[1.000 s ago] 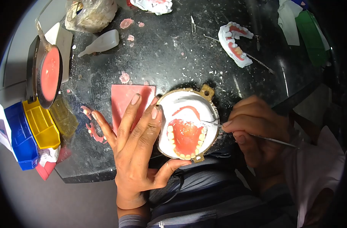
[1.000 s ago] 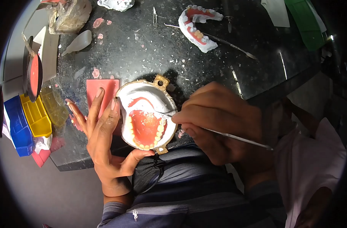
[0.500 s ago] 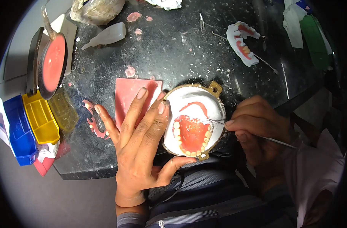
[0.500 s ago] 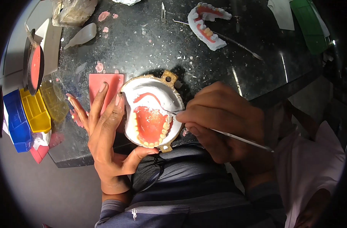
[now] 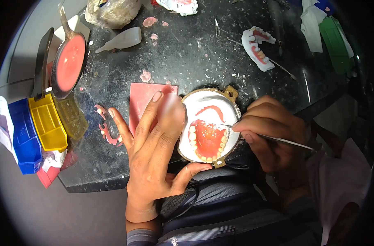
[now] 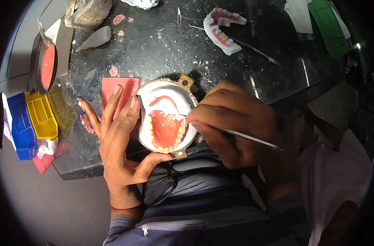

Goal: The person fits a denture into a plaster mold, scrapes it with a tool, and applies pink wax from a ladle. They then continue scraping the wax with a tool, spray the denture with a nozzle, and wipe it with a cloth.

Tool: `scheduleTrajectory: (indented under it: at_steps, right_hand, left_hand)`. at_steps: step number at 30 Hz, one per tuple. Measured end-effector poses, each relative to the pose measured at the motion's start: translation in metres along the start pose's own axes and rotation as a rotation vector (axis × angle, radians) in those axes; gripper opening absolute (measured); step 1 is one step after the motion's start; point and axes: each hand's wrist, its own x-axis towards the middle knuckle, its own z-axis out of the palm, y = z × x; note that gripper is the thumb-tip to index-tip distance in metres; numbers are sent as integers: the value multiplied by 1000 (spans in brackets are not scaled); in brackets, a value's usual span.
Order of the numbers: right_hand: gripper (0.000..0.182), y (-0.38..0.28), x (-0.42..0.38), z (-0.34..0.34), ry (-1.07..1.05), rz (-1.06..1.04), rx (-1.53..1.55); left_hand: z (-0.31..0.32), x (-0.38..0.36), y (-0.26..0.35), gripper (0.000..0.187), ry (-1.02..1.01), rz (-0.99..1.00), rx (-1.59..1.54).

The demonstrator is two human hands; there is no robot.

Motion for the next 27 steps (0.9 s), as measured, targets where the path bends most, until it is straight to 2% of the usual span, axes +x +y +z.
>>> scheduleTrajectory:
  at_steps: [4, 10, 15, 21, 27]
  right_hand:
    - [9, 0, -4, -3, 26, -9, 25]
    - [11, 2, -13, -9, 39, 87, 69]
    - [12, 14, -17, -9, 97, 86, 218]
    - [14, 13, -18, -11, 74, 120, 241]
    - [16, 14, -19, -12, 91, 165, 287]
  left_hand:
    - [0, -1, -2, 104, -8, 20, 3]
    - [1, -1, 1, 107, -33, 5, 31]
    - [1, -1, 1, 107, -32, 8, 51]
    - [2, -1, 1, 107, -3, 13, 57]
    - [-1, -1, 2, 108, -58, -26, 66]
